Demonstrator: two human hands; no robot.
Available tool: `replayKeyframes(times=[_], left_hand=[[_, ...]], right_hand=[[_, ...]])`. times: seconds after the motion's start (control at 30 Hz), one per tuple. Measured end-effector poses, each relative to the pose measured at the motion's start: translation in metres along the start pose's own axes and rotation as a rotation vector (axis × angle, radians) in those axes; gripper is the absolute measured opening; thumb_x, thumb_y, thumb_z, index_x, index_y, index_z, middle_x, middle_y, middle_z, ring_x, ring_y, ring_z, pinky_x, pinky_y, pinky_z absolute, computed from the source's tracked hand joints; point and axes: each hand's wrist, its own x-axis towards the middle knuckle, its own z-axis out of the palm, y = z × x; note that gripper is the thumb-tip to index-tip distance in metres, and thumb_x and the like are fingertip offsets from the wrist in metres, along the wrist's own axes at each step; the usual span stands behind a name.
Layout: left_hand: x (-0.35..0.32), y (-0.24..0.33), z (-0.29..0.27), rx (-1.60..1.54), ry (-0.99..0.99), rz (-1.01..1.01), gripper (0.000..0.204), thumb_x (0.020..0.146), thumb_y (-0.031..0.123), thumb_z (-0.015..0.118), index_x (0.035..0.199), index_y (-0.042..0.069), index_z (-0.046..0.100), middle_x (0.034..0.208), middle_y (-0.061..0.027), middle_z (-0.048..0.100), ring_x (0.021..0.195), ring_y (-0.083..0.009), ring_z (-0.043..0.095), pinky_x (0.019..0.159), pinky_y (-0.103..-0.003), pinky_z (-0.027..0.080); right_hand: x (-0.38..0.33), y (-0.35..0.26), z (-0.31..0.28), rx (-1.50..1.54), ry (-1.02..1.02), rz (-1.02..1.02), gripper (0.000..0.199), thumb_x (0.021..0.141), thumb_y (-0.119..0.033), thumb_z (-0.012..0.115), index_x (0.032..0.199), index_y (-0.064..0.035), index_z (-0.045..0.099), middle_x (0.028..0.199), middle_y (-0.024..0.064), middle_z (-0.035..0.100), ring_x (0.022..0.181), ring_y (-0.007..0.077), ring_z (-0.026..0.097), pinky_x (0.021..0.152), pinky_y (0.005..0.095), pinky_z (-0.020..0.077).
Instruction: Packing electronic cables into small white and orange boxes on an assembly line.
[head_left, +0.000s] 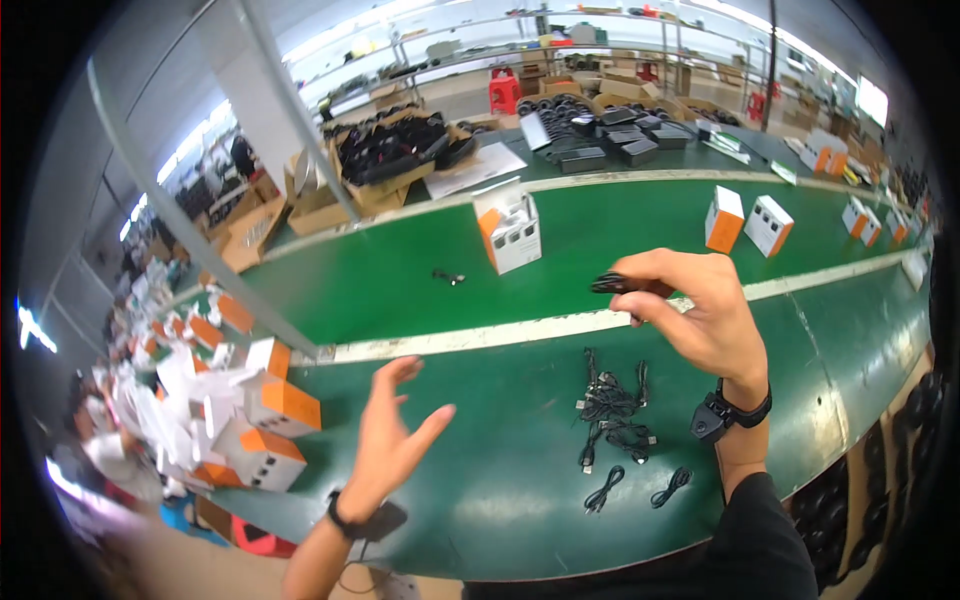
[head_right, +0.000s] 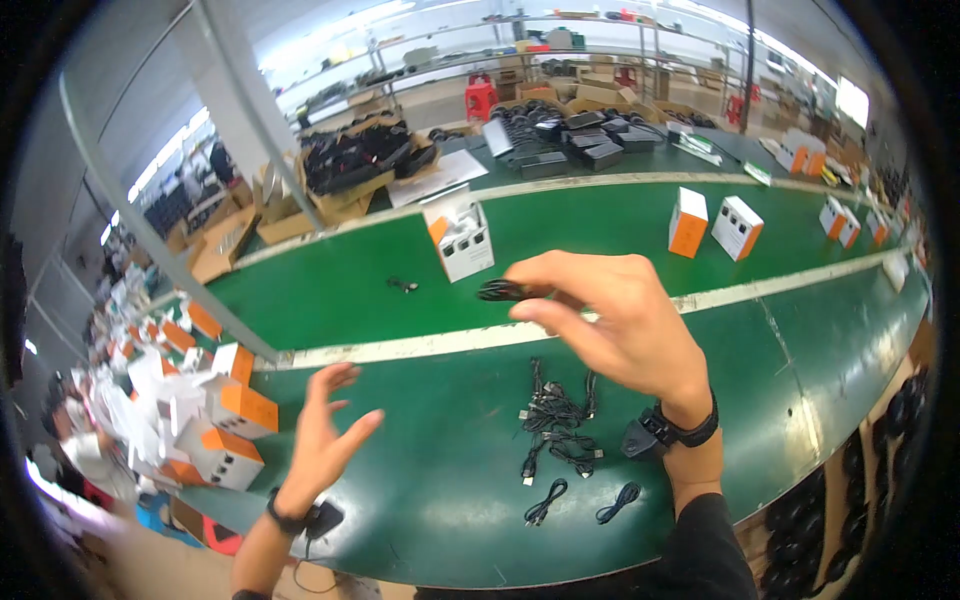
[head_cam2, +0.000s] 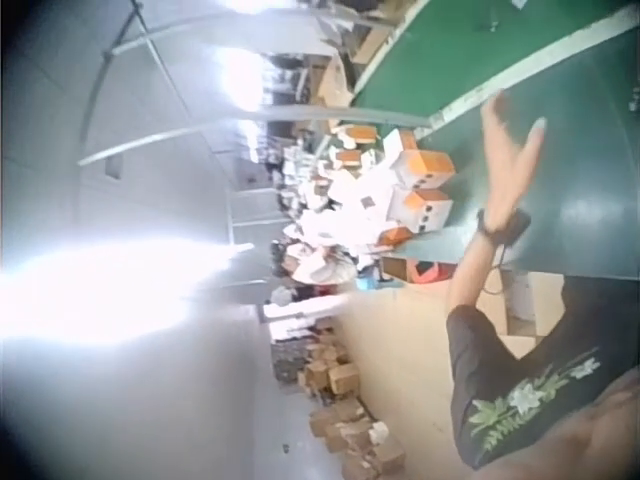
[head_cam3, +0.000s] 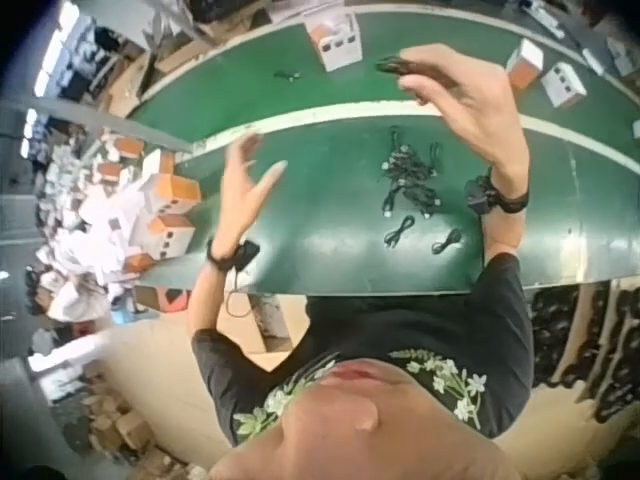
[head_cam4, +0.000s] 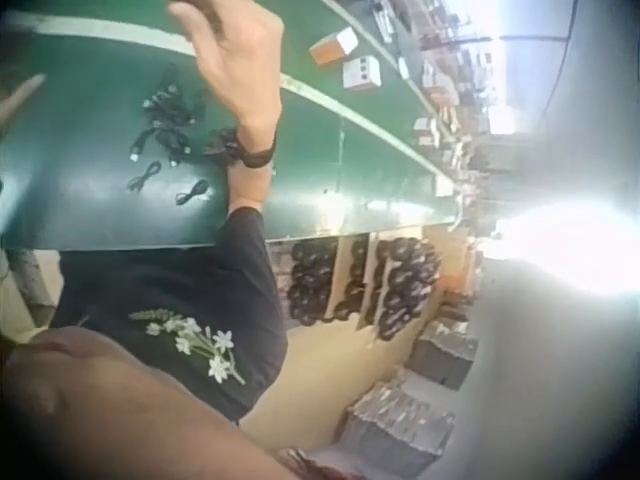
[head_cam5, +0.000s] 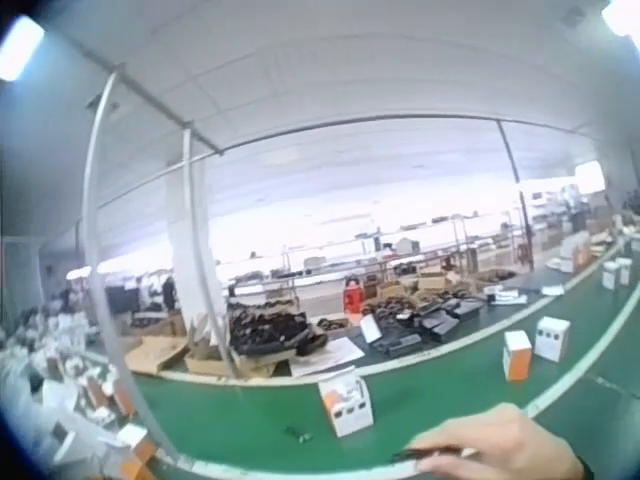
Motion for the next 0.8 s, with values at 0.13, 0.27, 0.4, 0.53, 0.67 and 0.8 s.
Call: replayKeyframes(times=[0.13,0.27,0.4,0.53,0.67,0.8], left_hand=[[0.144,-0.05,0.08,0.139,-0.136,0.088,0.116,0.081,0.044,0.096,0.161,-0.006,0.03,0.158,-0.0346,0.048,0.15,-0.0425,0.048,0.122,-0.049,0.043],[0.266,-0.086,0.123,0.276,0.033,0.124,0.137,0.069,0.048,0.103,0.164,-0.009,0.022,0.16,-0.0374,0.044,0.151,-0.0447,0.047,0.124,-0.049,0.042],[0.319,-0.088,0.132,0.226,0.21,-0.076,0.101,0.055,0.038,0.11,0.13,-0.006,0.059,0.122,-0.0224,0.076,0.112,-0.0343,0.075,0.101,-0.044,0.058],[0.278,-0.034,0.155,0.185,0.141,-0.067,0.085,0.06,0.029,0.108,0.125,-0.004,0.063,0.122,-0.0199,0.076,0.111,-0.0263,0.075,0.098,-0.038,0.059],[0.191,-0.033,0.117,-0.234,0.001,0.174,0.078,0.07,0.012,0.103,0.133,-0.004,0.06,0.13,-0.0168,0.074,0.121,-0.024,0.072,0.109,-0.04,0.055],[0.078,-0.021,0.066,-0.251,-0.09,0.031,0.086,0.068,0.014,0.105,0.138,-0.004,0.059,0.136,-0.016,0.072,0.128,-0.0237,0.069,0.114,-0.04,0.052]], right_hand=[[-0.008,-0.018,-0.031,0.017,0.131,-0.143,0.03,0.092,-0.002,0.081,0.122,0.0013,0.078,0.101,0.0142,0.08,0.077,0.0252,0.075,0.068,0.0332,0.0584],[-0.021,-0.044,-0.054,0.032,0.136,-0.127,0.039,0.088,0.006,0.08,0.126,-0.0003,0.079,0.093,0.0139,0.078,0.081,0.0261,0.075,0.073,0.0342,0.0589],[-0.032,-0.061,-0.072,0.129,0.105,-0.155,0.046,0.079,0.015,0.079,0.121,-0.0033,0.082,0.108,0.0126,0.075,0.09,0.0256,0.075,0.076,0.0351,0.0605],[-0.041,-0.05,-0.084,0.044,0.177,-0.191,0.039,0.081,0.009,0.082,0.117,-0.0041,0.08,0.107,0.0119,0.075,0.085,0.0265,0.075,0.073,0.0362,0.0611],[-0.034,-0.045,-0.081,-0.007,0.193,-0.161,0.036,0.078,0.005,0.087,0.112,-0.0037,0.082,0.097,0.0118,0.079,0.079,0.0258,0.077,0.068,0.0344,0.0615],[-0.024,-0.044,-0.044,0.147,0.137,-0.086,0.032,0.08,-0.001,0.09,0.111,-0.0025,0.082,0.093,0.012,0.08,0.077,0.0255,0.077,0.068,0.0335,0.0603]])
